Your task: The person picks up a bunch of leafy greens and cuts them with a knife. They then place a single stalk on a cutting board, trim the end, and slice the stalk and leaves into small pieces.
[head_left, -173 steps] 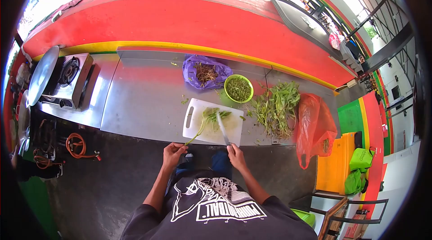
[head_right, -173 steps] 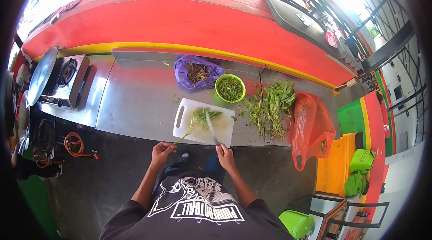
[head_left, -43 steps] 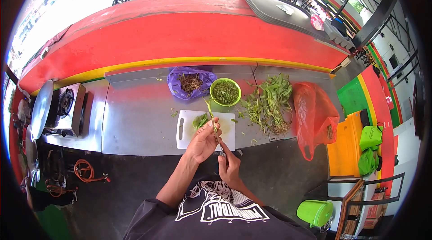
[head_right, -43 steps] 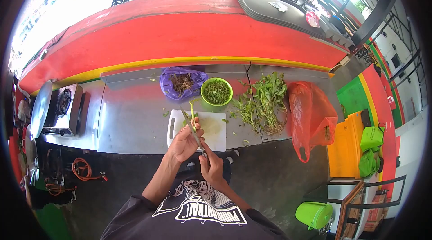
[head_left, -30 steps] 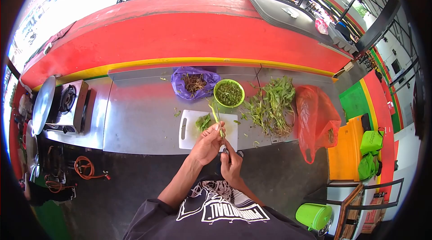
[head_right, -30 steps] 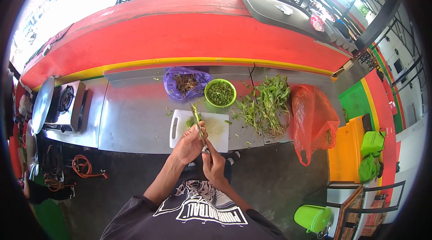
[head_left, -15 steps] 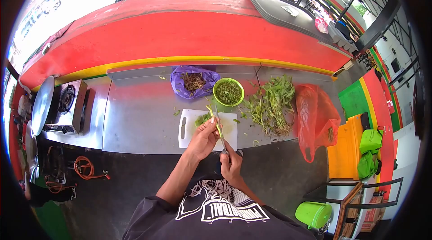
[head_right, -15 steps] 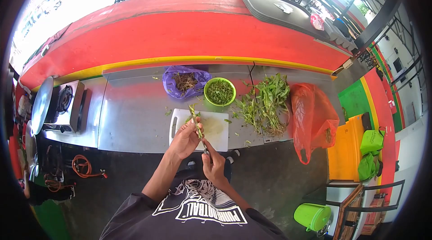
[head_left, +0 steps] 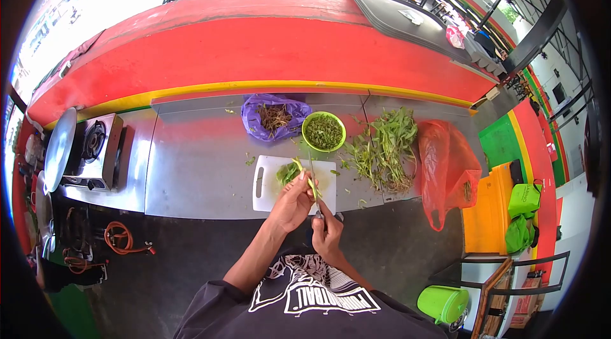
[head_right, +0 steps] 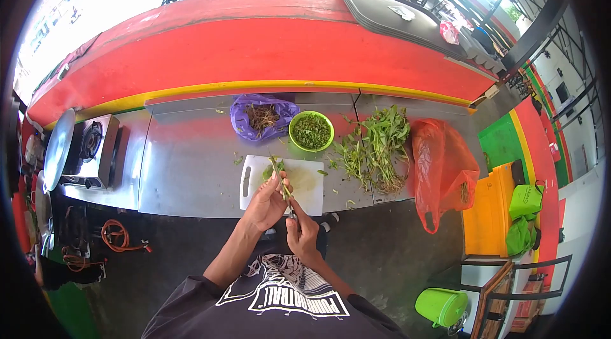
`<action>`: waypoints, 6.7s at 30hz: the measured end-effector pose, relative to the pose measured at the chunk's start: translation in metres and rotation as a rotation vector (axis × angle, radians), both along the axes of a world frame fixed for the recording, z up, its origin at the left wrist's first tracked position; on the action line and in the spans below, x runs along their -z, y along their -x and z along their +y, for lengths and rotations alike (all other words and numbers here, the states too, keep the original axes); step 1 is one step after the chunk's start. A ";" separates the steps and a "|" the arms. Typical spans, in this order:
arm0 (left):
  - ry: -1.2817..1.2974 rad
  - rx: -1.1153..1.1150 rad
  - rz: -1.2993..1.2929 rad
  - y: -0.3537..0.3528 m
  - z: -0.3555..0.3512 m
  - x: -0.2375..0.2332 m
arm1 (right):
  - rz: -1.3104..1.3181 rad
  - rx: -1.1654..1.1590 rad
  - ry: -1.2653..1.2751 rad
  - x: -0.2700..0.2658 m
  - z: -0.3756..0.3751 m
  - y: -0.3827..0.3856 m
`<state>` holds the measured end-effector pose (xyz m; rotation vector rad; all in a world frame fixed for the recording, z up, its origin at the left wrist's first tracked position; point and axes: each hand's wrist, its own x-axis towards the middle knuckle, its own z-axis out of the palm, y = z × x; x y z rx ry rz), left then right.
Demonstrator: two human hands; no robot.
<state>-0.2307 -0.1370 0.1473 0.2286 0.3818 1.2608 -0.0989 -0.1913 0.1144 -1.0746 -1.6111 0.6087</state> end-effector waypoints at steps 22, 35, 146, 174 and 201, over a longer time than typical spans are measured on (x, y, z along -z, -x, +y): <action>0.042 -0.045 -0.071 0.010 0.011 0.006 | -0.030 -0.068 0.037 0.000 0.001 0.005; 0.013 -0.139 -0.030 0.011 0.013 0.003 | -0.037 -0.062 0.036 -0.005 0.003 0.009; 0.000 -0.319 1.067 0.013 -0.025 -0.039 | -0.552 0.077 -0.226 -0.029 0.016 -0.033; -0.071 -0.252 0.900 0.025 -0.020 -0.028 | -0.644 0.063 -0.284 -0.022 0.023 -0.049; -0.061 -0.342 0.956 0.019 -0.011 -0.018 | -0.645 0.035 -0.253 -0.034 0.026 -0.045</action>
